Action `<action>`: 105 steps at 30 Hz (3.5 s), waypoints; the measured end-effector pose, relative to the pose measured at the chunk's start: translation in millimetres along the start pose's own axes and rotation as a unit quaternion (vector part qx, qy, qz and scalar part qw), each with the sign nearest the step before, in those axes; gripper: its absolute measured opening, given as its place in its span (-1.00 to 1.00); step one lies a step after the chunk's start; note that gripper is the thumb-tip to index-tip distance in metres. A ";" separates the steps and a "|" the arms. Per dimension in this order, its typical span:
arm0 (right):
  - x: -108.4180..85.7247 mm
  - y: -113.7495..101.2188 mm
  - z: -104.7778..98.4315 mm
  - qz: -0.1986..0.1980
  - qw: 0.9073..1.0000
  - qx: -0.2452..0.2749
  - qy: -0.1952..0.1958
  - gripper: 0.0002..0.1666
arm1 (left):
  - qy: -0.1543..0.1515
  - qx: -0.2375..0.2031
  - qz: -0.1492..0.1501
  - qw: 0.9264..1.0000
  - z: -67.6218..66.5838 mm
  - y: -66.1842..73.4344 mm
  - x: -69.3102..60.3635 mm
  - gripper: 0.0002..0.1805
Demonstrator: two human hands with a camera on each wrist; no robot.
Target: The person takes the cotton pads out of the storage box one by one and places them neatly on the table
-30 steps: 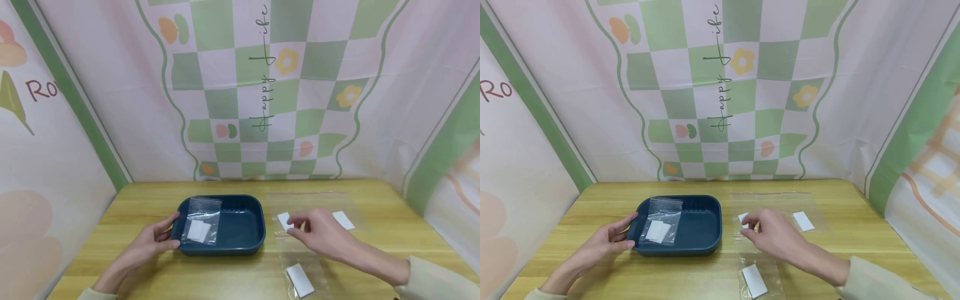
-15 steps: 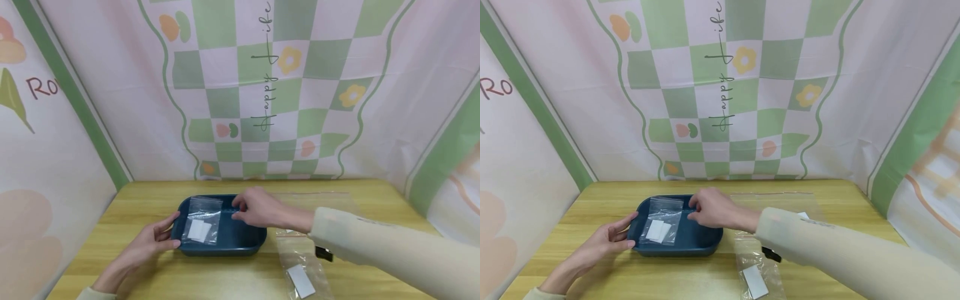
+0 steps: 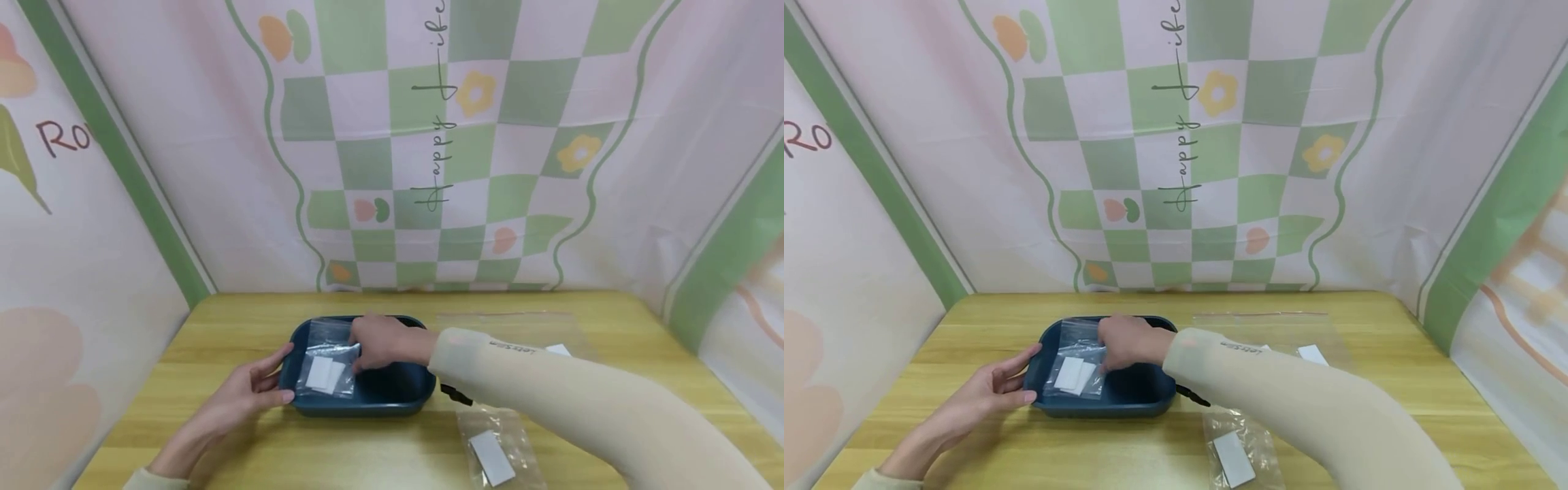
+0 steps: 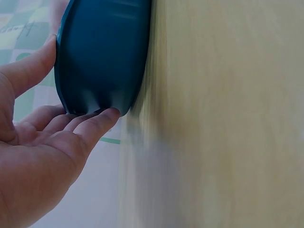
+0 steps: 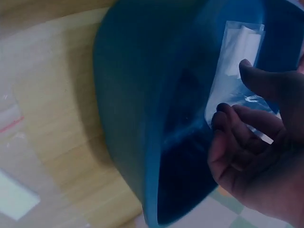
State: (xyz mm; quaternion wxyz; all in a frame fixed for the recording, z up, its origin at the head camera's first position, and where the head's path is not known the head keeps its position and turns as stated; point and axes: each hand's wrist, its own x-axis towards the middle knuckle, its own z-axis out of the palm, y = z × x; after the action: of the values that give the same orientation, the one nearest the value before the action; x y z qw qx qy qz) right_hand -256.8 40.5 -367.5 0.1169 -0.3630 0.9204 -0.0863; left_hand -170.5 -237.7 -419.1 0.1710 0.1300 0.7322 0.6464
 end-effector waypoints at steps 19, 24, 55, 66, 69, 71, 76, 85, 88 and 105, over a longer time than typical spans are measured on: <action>10.6 -6.9 24.5 0.086 0.996 0.001 0.018 -0.58 | 0.000 0.017 -0.001 1.000 -0.7 1.3 0.0 -0.02; 9.6 -7.0 25.5 0.063 0.997 0.018 0.038 -0.65 | -0.004 0.011 0.001 1.000 -0.7 -0.7 0.1 -0.02; -7.6 -16.8 24.5 0.097 0.879 0.456 0.096 -0.20 | -0.014 0.011 0.011 1.000 -1.4 0.6 0.7 -0.05; -23.6 -9.2 11.6 0.080 0.879 0.466 0.064 -0.17 | -0.011 0.016 -0.006 1.000 -0.8 5.5 1.4 -0.06; -30.0 -7.0 6.0 0.077 0.873 0.478 0.066 -0.14 | -0.011 0.016 -0.004 1.000 -0.6 5.2 1.8 -0.06; -34.4 -6.1 1.9 0.073 0.867 0.489 0.068 -0.11 | -0.011 0.014 -0.002 1.000 -0.3 3.9 1.4 -0.05; -47.7 -6.5 -11.0 0.068 0.861 0.497 0.077 -0.07 | -0.010 0.013 -0.003 1.000 -0.1 1.0 -0.3 -0.05; -76.6 1.0 -27.0 0.064 0.842 0.524 0.112 -0.04 | -0.007 0.011 0.001 1.000 0.7 1.2 0.0 -0.06; -89.1 5.0 -33.6 0.060 0.844 0.519 0.119 -0.04 | -0.005 0.012 -0.004 1.000 1.4 1.5 0.0 -0.05; -173.5 33.1 -39.9 0.041 0.831 0.536 0.141 0.10 | -0.002 0.017 -0.005 1.000 1.7 3.3 0.3 -0.06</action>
State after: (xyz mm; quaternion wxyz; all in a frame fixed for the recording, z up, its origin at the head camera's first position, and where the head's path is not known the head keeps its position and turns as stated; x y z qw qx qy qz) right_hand -166.3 186.7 -310.8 0.1652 -0.1892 0.7499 -0.6119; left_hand -170.2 -235.6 -416.0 0.1731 0.1304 0.7432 0.6330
